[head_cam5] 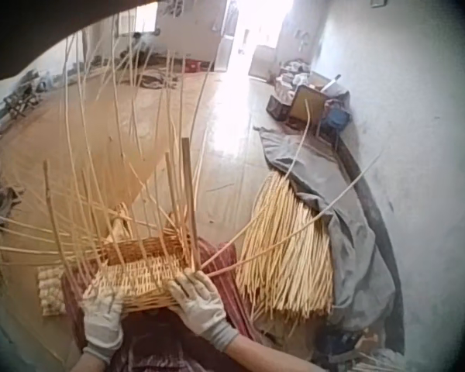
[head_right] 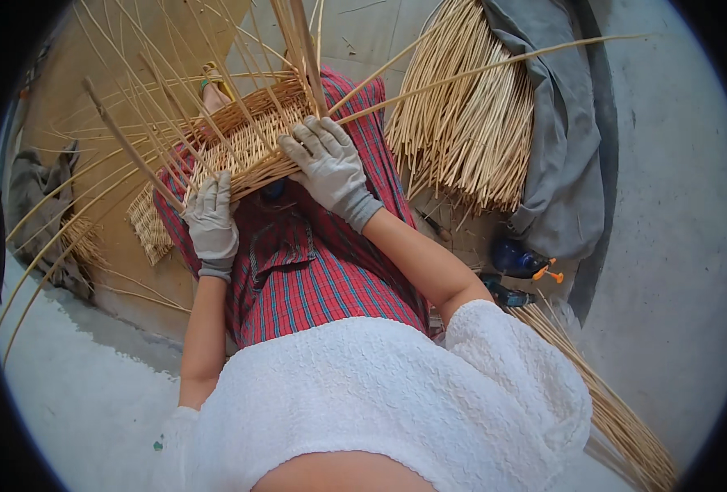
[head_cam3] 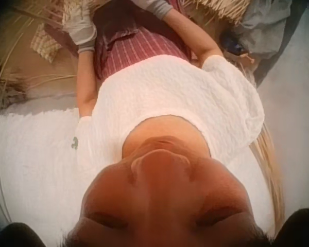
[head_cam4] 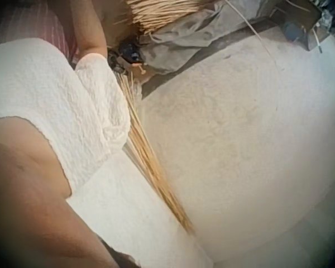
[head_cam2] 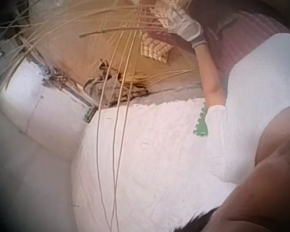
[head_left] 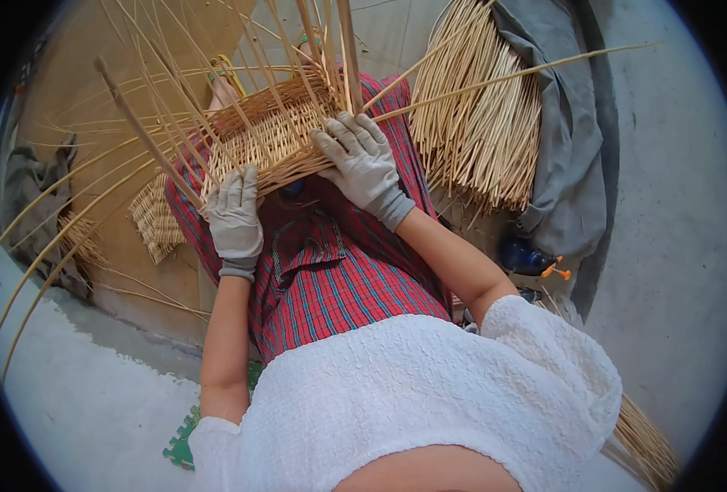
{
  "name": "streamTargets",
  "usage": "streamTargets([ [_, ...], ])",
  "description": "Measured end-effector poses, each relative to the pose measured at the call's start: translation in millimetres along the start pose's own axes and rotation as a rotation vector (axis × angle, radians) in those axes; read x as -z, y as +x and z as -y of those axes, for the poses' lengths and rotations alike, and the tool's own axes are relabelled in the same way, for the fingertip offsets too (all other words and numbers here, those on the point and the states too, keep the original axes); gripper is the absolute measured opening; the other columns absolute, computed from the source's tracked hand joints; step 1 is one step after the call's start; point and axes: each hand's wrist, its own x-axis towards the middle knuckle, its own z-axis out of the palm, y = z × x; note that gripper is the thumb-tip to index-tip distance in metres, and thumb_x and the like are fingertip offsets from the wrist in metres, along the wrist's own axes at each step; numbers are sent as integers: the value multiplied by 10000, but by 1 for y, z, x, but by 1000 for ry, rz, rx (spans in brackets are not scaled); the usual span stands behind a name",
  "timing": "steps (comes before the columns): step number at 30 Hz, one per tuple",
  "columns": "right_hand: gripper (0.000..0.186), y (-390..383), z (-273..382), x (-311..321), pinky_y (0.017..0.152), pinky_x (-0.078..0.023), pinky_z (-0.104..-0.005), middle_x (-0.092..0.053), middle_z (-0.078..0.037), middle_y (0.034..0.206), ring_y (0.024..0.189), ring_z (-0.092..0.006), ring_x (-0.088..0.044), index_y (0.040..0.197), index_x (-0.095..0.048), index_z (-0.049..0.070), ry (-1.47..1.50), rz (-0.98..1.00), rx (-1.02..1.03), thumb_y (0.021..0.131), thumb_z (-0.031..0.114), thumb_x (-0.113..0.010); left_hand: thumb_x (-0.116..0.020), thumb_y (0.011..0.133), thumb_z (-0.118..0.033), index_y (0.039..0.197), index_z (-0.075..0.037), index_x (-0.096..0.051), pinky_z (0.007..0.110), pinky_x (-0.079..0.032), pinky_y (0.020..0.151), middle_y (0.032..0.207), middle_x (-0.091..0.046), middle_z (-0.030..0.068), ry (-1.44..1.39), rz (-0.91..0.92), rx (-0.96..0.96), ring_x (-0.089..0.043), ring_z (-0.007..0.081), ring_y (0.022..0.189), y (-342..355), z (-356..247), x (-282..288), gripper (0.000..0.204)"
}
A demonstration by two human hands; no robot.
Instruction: The person sits on the floor weaving a rectangular basket using thin wooden strips. They interlace the strips through a vertical frame, occasionally using a metal ruler to measure the basket's dimensions and a hammer to tighten the weave.
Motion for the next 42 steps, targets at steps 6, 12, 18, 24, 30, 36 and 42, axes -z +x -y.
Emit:
streamTargets([
  [6,696,9,12,-10,1216,-308,-485,-618,-51,1331,1320,-285,-533,1342,-623,203,-29,5,-70,704,385,-834,-617,887,-103,1494,-173,-537,468,-430,1032,1264,-627,83,103,27,75,-582,265,1227,-3,-6,-11,616],
  [12,305,0,57,4,1064,-441,-457,-644,-79,1228,1199,-280,-591,1101,-692,151,204,248,-91,821,260,-749,-579,892,-123,1487,-169,-531,496,-399,1058,1272,-606,108,62,71,208,-572,294,1222,-16,-15,-17,598],
  [18,297,-18,69,-149,949,-547,-468,-698,-139,1262,1209,-299,-653,1192,-723,150,-20,742,0,982,247,-536,-593,915,-165,1472,-157,-541,539,-328,1167,1350,-566,141,-35,147,288,-519,374,1284,-1,-28,-5,559],
  [24,363,-23,61,-190,1078,-475,-487,-665,-142,1340,1263,-348,-613,1270,-696,132,175,629,-173,989,320,-566,-710,900,-23,1216,-101,-700,409,-515,976,1189,-669,137,-589,-201,381,-641,334,1114,-7,-27,44,326],
  [30,383,13,78,-20,1045,-505,-455,-598,-177,1341,1263,-350,-604,1211,-705,103,380,1187,93,852,237,-708,-642,997,-64,1162,-46,-692,357,-557,879,1074,-706,86,-1076,-102,589,-694,234,959,-33,-33,32,173],
  [36,338,32,45,59,975,-497,-395,-639,-146,1124,1113,-283,-603,1038,-641,14,1088,293,-312,828,214,-814,-617,1055,-206,1348,-31,-513,353,-591,875,1125,-668,101,-2092,200,649,-688,198,966,5,-59,56,357],
  [42,542,48,61,74,895,-516,-405,-589,-138,1024,990,-320,-622,996,-579,43,766,492,-109,713,341,-933,-675,1010,-361,1249,-67,-522,310,-577,848,1092,-663,50,-2097,337,607,-669,136,949,14,-43,52,409],
])
